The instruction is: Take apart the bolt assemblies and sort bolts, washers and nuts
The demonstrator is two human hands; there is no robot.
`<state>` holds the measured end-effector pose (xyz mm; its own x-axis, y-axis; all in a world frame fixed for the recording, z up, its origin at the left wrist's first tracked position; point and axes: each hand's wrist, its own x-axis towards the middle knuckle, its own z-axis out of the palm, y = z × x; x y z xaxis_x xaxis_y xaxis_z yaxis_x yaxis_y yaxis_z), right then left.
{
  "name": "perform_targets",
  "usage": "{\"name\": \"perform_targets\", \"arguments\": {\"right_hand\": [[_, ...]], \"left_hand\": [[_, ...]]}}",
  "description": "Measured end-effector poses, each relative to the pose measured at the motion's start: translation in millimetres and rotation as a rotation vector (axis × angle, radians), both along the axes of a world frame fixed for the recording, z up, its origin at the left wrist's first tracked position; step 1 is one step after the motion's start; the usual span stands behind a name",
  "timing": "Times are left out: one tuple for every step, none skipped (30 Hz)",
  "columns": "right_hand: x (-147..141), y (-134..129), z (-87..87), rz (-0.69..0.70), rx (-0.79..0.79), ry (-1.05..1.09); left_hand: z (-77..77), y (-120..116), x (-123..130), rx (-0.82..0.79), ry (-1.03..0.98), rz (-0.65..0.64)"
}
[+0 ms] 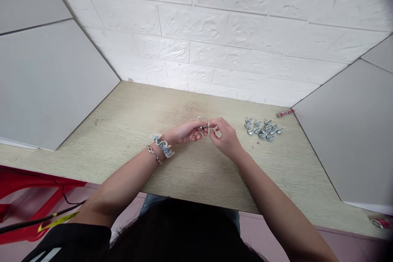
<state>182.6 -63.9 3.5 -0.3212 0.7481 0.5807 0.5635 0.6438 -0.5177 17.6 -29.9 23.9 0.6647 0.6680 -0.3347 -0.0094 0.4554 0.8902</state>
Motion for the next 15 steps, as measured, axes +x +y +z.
{"name": "perform_targets", "arguments": {"right_hand": [[-0.4,-0.9,0.2,-0.026,-0.057,0.028],[-0.6,-1.7,0.4,-0.062,-0.118,0.064],[-0.6,-2.4,0.6,-0.105,-0.183,0.101],[-0.5,-2.8,0.7,-0.145,-0.252,0.133],[-0.2,-2.8,0.7,-0.175,-0.326,0.155],[0.2,-2.5,0.5,-0.194,-0.403,0.169],[0.5,-1.8,0.3,-0.2,-0.481,0.179],[0.6,-0.9,0.1,-0.197,-0.554,0.189],[0.6,0.2,-0.1,-0.185,-0.617,0.2],[0.4,1.3,-0.2,-0.168,-0.667,0.215],[0.0,2.4,-0.2,-0.15,-0.704,0.229],[-0.5,3.3,0.0,-0.129,-0.733,0.241],[-1.1,4.2,0.1,-0.107,-0.756,0.25],[-1.6,5.0,0.3,-0.087,-0.778,0.258],[-1.9,5.6,0.3,-0.071,-0.794,0.263]], "left_hand": [[1.0,-0.7,0.4,0.045,0.027,0.02],[1.9,-1.3,0.8,0.096,0.056,0.035],[2.6,-2.1,1.2,0.146,0.086,0.042],[3.2,-2.9,1.7,0.191,0.113,0.042],[3.6,-3.6,2.2,0.224,0.133,0.034],[3.7,-4.4,2.8,0.246,0.146,0.02],[3.6,-4.9,3.3,0.261,0.157,0.002],[3.1,-5.3,3.7,0.274,0.169,-0.016],[2.3,-5.3,4.1,0.287,0.181,-0.033],[1.1,-5.1,4.4,0.298,0.192,-0.049],[-0.3,-4.7,4.6,0.308,0.199,-0.063],[-1.8,-4.1,4.7,0.316,0.205,-0.075],[-3.3,-3.3,4.8,0.323,0.208,-0.084],[-4.5,-2.6,4.8,0.329,0.209,-0.089],[-5.2,-2.1,4.8,0.333,0.212,-0.088]]}}
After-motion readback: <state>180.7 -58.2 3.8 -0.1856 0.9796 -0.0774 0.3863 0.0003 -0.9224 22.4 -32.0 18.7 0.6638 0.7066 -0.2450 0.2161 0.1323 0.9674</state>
